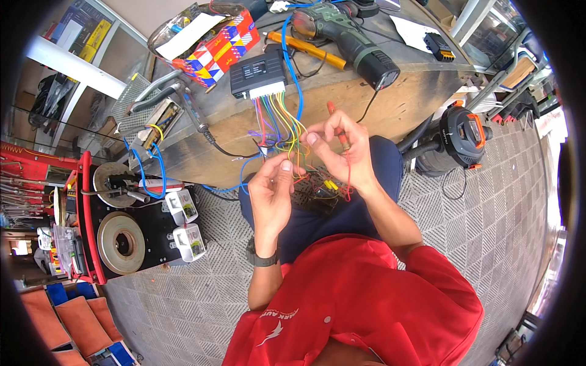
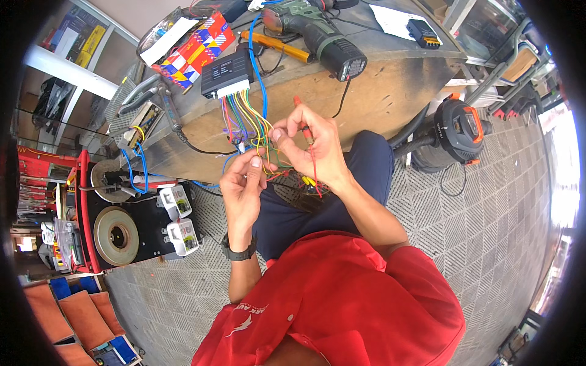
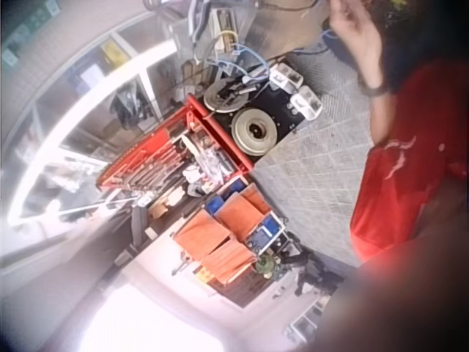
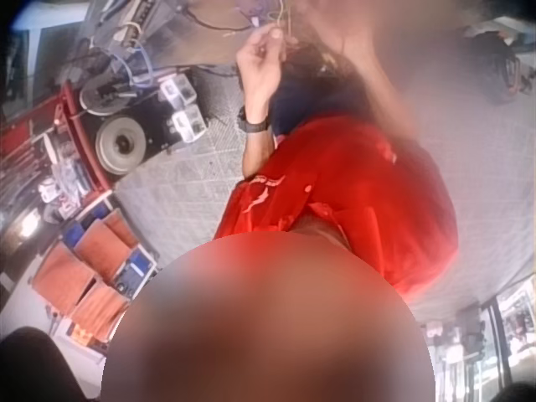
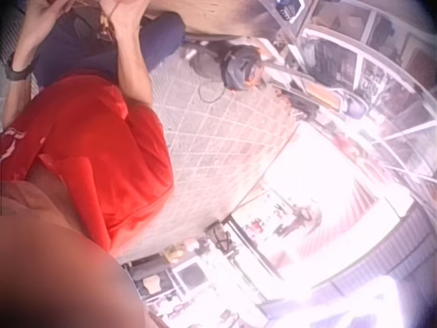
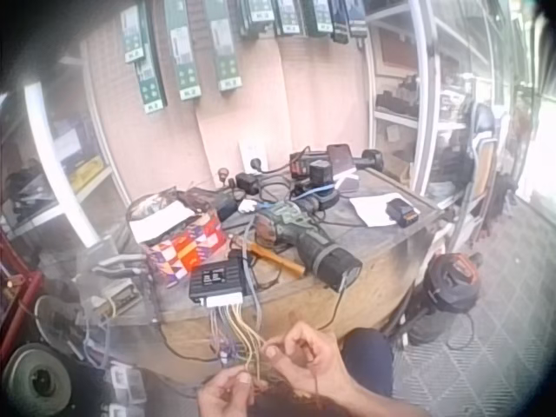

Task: The person sits on the floor and uses a red test probe to touch various wires connected to a black electronic module. They then pick up a small remote control and press buttons while continuing to probe the wires, appearing to test the module's response.

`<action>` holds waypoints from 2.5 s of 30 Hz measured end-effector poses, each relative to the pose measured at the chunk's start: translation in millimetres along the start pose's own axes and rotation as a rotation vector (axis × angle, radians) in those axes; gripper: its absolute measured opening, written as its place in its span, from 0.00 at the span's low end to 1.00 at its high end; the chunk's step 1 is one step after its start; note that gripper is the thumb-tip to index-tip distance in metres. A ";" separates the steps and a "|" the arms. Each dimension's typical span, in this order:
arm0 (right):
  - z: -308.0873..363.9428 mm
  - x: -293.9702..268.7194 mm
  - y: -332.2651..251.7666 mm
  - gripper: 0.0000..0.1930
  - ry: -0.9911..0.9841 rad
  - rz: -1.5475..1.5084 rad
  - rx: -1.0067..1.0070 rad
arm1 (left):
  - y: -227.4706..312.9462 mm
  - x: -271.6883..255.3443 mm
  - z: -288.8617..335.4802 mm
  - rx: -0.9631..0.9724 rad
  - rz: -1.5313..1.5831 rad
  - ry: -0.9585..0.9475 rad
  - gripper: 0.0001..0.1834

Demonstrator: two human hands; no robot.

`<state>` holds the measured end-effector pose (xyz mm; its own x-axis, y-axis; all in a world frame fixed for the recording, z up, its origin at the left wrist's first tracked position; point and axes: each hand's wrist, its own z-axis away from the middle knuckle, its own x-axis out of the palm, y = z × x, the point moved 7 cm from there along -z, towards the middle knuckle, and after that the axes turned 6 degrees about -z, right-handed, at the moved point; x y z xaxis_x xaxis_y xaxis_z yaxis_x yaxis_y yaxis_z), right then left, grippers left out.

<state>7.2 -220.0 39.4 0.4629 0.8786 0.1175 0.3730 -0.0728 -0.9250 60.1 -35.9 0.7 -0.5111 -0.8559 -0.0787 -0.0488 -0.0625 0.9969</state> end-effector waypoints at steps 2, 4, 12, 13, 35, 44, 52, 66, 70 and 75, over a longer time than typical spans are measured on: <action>-0.5 -0.6 1.2 0.18 -0.020 0.005 0.019 | 2.7 2.8 -0.2 0.026 -0.004 0.001 0.19; 0.0 -0.5 -1.1 0.19 -0.048 0.075 0.008 | 1.8 8.3 1.4 0.014 0.031 -0.005 0.19; 3.3 5.3 -14.0 0.22 -0.025 0.218 -0.164 | 14.8 6.4 3.0 0.136 -0.173 0.029 0.17; 3.6 6.1 -13.9 0.22 -0.011 0.204 -0.156 | 18.1 6.6 2.5 0.160 -0.168 0.047 0.16; 8.9 6.0 -38.1 0.16 0.043 0.285 -0.234 | 36.4 23.3 -9.0 0.161 0.212 0.151 0.18; -2.9 10.6 -31.5 0.18 0.038 0.251 -0.142 | 37.1 18.4 -7.6 0.168 0.176 0.175 0.17; -8.9 -0.2 -25.2 0.16 0.174 0.083 -0.216 | 39.6 14.3 -2.5 0.163 0.196 0.253 0.15; -11.7 7.7 -23.1 0.18 0.070 0.218 -0.156 | 38.3 1.2 -1.5 0.165 0.316 0.307 0.15; -14.3 3.2 -25.8 0.15 0.110 0.142 -0.200 | 37.0 -2.2 -0.5 0.144 0.281 0.320 0.16; -15.6 -1.4 -30.8 0.14 0.096 0.146 -0.240 | 38.0 -2.5 -0.9 0.135 0.280 0.317 0.16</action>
<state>7.6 -226.4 73.3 0.5956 0.8026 0.0335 0.4709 -0.3150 -0.8240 60.3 -36.7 38.8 -0.2328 -0.9468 0.2224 -0.0683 0.2440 0.9674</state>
